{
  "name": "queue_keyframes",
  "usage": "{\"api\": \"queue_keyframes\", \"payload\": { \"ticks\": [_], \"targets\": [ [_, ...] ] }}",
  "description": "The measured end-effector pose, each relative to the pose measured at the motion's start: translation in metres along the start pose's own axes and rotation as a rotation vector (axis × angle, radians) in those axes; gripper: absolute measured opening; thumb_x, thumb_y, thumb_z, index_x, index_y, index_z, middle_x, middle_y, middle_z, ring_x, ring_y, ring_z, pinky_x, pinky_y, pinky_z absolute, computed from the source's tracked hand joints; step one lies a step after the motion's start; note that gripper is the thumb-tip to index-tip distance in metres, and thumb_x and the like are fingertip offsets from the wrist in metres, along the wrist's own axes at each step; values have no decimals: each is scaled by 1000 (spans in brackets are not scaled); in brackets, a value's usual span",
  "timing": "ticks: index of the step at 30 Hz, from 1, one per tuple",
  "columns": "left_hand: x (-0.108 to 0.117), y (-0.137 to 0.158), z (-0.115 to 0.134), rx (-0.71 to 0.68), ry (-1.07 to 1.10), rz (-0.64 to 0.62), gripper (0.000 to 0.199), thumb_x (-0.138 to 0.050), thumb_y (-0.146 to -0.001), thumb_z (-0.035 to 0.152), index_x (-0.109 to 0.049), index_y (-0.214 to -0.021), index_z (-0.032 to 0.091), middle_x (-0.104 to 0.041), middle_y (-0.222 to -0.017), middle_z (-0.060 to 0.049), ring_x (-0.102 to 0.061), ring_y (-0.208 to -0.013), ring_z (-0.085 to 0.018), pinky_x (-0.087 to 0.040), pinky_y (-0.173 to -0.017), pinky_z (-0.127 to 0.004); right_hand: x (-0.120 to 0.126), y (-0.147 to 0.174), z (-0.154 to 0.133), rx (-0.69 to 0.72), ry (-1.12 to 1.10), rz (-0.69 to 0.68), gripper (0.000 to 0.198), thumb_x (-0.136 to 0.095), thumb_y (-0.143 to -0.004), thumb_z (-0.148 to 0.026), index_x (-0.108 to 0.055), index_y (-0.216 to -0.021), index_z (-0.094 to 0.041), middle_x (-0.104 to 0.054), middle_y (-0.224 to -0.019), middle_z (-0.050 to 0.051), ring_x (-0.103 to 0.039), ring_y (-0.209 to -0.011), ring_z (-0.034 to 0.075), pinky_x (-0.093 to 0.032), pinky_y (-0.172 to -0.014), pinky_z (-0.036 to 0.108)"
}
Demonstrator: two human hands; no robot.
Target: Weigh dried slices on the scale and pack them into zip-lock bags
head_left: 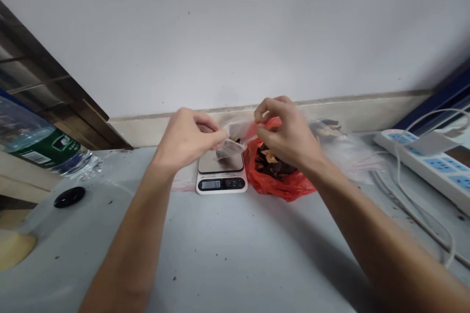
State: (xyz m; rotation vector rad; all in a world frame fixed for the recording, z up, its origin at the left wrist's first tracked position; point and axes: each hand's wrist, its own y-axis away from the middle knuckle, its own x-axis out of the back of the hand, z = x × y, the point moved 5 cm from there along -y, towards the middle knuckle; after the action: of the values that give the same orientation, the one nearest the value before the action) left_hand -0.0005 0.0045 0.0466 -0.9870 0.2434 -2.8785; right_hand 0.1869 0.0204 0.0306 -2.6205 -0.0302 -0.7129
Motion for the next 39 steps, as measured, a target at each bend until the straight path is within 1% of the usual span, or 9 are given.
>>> {"api": "queue_keyframes", "payload": {
  "ticks": [5,8,11,15,19,24,27,32,39],
  "targets": [
    [-21,15,23,-281,6,-20,13,-68,-71,17,-73,-60,21,-70,-59,1,-66,-59,-18,-54,-57,-29,-16,10,-6,-36,168,-278,17,-59,-78,-13,-64,-65,-23,-67,-83,8,-66,-95,27,-50,-75,35],
    [-17,16,27,-358,11,98,14,-68,-81,24,-74,-68,22,-75,-71,-1,-70,-69,-20,-60,-70,-32,-13,12,-1,-50,54,-449,22,-69,-76,-15,-75,-94,-25,-71,-84,4,-68,-89,25,-54,-77,35],
    [1,7,15,-296,72,282,17,-65,-94,34,-78,-96,23,-81,-111,-5,-73,-107,-25,-60,-95,-36,2,8,0,40,-93,-460,72,-81,-77,-29,-62,-146,-29,-75,-92,1,-71,-86,25,-58,-81,37],
    [1,-9,-12,-36,315,108,41,-65,-97,39,-66,-136,26,-78,-116,-8,-75,-109,-25,-61,-92,-37,25,-1,10,29,-97,-364,103,-87,-75,-50,-42,-166,-31,-75,-91,0,-74,-88,26,-59,-77,36],
    [-10,-12,-13,-7,489,53,55,-76,-88,31,-62,-141,21,-80,-100,-6,-77,-94,-21,-62,-84,-32,51,-5,23,20,-56,-436,86,-85,-75,-56,-59,-153,-31,-79,-107,4,-75,-100,28,-59,-79,36],
    [-28,-19,-2,-79,528,125,39,-86,-83,32,-77,-118,19,-84,-99,-7,-78,-96,-22,-63,-85,-31,87,5,47,-67,156,-753,45,-71,-84,-68,-84,-86,-25,-80,-87,8,-72,-84,26,-57,-72,37],
    [-43,-25,4,-152,549,142,23,-88,-81,34,-83,-96,17,-85,-101,-8,-80,-99,-24,-64,-90,-32,105,3,59,-151,298,-646,50,-71,-80,-74,-83,-82,-25,-80,-86,10,-71,-78,26,-54,-67,39],
    [-66,-20,17,-276,523,72,8,-85,-87,30,-87,-90,23,-86,-103,-7,-81,-101,-25,-65,-94,-35,103,-9,61,-152,389,-417,55,-84,-69,-54,-80,-116,-26,-82,-105,10,-74,-85,30,-55,-66,40],
    [-63,-1,42,-450,353,121,7,-81,-94,28,-88,-94,28,-86,-109,-2,-77,-118,-28,-60,-108,-42,80,-17,59,-29,277,-512,15,-84,-73,-37,-78,-72,-24,-74,-70,4,-62,-65,22,-43,-60,35]
  ]
}}
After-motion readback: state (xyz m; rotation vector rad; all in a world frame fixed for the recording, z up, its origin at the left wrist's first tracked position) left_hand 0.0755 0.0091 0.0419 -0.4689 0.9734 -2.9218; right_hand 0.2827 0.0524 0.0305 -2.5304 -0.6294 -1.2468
